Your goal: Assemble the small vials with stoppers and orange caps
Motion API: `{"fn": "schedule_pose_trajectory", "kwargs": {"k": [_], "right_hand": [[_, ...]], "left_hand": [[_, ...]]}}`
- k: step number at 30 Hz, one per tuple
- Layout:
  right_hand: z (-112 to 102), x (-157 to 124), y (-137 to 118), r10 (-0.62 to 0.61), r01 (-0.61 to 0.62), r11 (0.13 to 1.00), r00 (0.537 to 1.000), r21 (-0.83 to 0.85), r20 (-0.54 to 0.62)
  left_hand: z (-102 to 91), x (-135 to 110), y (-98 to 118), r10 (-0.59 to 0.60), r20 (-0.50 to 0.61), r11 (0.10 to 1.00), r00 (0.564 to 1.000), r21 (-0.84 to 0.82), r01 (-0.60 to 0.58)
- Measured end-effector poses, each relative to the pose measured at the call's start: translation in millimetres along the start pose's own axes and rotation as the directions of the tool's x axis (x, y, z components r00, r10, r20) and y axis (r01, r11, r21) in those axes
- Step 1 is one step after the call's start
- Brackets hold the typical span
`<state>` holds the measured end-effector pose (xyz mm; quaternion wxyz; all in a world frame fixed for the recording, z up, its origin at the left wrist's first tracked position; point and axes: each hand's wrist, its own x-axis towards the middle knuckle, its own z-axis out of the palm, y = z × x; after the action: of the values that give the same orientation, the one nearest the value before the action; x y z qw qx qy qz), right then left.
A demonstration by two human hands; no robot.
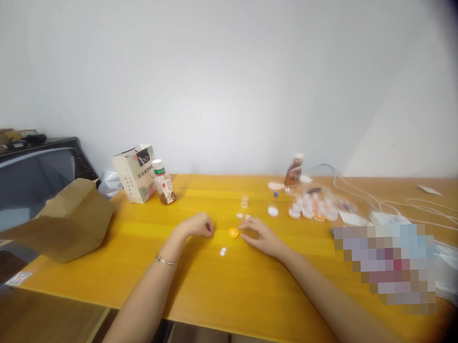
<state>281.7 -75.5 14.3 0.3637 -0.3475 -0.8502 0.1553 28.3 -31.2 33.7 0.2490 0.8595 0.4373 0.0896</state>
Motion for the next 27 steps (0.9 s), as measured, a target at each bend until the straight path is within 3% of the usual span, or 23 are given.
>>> {"fn": "schedule_pose_trajectory", "kwargs": {"k": [8, 15, 27], "right_hand": [[1.9, -4.2, -4.0, -0.041, 0.050, 0.998, 0.977, -0.035, 0.209], [2.5, -2.4, -1.9, 0.001, 0.016, 0.999, 0.947, -0.049, 0.322], [2.8, -1.9, -4.6, -0.014, 0.024, 0.999, 0.950, -0.028, 0.312]], "left_hand": [[28.4, 19.1, 29.0, 0.088, -0.257, 0.951, 0.962, -0.265, -0.158], [44.0, 29.9, 26.7, 0.066, -0.241, 0.919, 0.968, -0.363, -0.153], [53.3, 33.1, 20.7, 0.047, -0.256, 0.926, 0.965, -0.352, -0.138]]}}
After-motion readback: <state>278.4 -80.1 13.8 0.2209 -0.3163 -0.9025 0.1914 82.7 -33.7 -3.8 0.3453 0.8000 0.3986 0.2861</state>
